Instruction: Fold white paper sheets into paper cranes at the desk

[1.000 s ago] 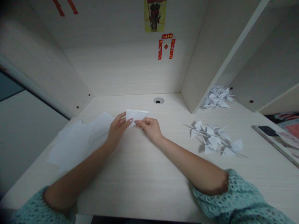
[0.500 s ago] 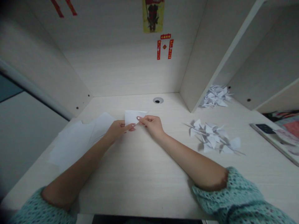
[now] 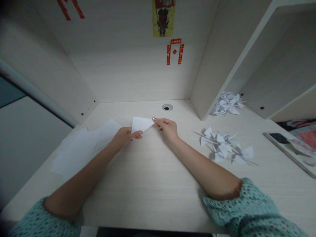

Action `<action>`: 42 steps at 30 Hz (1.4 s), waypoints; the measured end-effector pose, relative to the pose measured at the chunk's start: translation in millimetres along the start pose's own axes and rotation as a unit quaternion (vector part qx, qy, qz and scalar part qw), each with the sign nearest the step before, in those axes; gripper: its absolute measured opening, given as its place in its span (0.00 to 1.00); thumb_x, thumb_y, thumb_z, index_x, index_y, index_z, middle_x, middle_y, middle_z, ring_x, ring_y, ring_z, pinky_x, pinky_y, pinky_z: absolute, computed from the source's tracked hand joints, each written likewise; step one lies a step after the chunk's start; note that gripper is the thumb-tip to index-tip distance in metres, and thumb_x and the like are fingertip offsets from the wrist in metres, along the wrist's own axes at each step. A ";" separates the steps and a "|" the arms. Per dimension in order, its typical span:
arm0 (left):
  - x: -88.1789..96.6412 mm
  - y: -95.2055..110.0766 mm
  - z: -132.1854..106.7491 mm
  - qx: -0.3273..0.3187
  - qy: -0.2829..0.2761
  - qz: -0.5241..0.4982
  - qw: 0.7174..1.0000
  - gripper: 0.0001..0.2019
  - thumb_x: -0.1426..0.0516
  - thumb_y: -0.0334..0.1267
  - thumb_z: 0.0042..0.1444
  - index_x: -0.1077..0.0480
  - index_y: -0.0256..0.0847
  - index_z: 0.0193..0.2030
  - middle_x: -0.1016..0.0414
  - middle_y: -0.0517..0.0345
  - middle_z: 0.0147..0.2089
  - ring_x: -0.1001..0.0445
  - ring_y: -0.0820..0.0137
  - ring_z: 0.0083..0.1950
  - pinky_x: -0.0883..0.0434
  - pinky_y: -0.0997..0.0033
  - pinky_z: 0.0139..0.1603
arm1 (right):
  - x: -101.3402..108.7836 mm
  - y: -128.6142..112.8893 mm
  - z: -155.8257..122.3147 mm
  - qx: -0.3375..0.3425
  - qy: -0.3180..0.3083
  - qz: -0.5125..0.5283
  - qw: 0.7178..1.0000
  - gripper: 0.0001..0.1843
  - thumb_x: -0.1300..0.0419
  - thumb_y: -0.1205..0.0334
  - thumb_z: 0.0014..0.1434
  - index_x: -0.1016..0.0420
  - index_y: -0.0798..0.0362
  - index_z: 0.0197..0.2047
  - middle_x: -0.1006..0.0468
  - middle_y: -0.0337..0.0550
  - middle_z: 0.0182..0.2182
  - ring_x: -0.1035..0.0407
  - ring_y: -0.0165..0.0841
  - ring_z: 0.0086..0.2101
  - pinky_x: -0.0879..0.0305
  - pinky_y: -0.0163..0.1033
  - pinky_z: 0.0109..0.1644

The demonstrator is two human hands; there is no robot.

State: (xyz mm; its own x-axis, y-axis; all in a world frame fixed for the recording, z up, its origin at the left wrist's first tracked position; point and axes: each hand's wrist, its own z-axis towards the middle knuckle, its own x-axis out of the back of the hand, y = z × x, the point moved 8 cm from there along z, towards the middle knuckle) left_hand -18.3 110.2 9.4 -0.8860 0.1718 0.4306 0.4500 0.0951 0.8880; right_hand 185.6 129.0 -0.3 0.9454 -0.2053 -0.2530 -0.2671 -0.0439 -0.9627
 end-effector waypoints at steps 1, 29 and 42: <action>3.2 0.3 -0.1 0.000 0.009 0.000 1.000 0.18 0.37 0.51 0.43 0.21 0.37 0.32 0.19 0.50 0.31 0.30 0.71 0.26 0.41 0.73 0.27 | 9.6 -0.2 5.2 -0.007 0.030 0.020 0.999 0.17 0.28 0.51 0.38 0.27 0.54 0.22 0.28 0.37 0.20 0.39 0.26 0.22 0.46 0.34 0.25; 31.7 9.3 -1.4 -0.043 0.127 -0.136 0.982 0.22 0.36 0.52 0.42 0.25 0.38 0.39 0.21 0.51 0.38 0.26 0.67 0.39 0.33 0.73 0.36 | -46.2 8.7 -24.6 0.005 -0.232 -0.111 0.966 0.19 0.31 0.48 0.40 0.22 0.57 0.26 0.23 0.42 0.21 0.33 0.27 0.21 0.39 0.35 0.28; 8.6 16.3 -7.6 -0.049 0.015 -0.040 0.998 0.15 0.35 0.49 0.42 0.23 0.37 0.26 0.30 0.61 0.21 0.36 0.75 0.24 0.43 0.75 0.26 | -33.2 -2.7 -16.3 0.132 -0.153 -0.126 0.971 0.28 0.30 0.51 0.40 0.27 0.53 0.44 0.23 0.38 0.30 0.32 0.29 0.27 0.39 0.34 0.32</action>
State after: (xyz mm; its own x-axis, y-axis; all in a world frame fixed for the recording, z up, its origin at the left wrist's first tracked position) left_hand -19.4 105.7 28.8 -0.9221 0.1382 0.3614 0.3662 0.0108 0.9305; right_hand 151.9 120.1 12.3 0.9966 0.0812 0.0151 -0.0019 0.2057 -0.9786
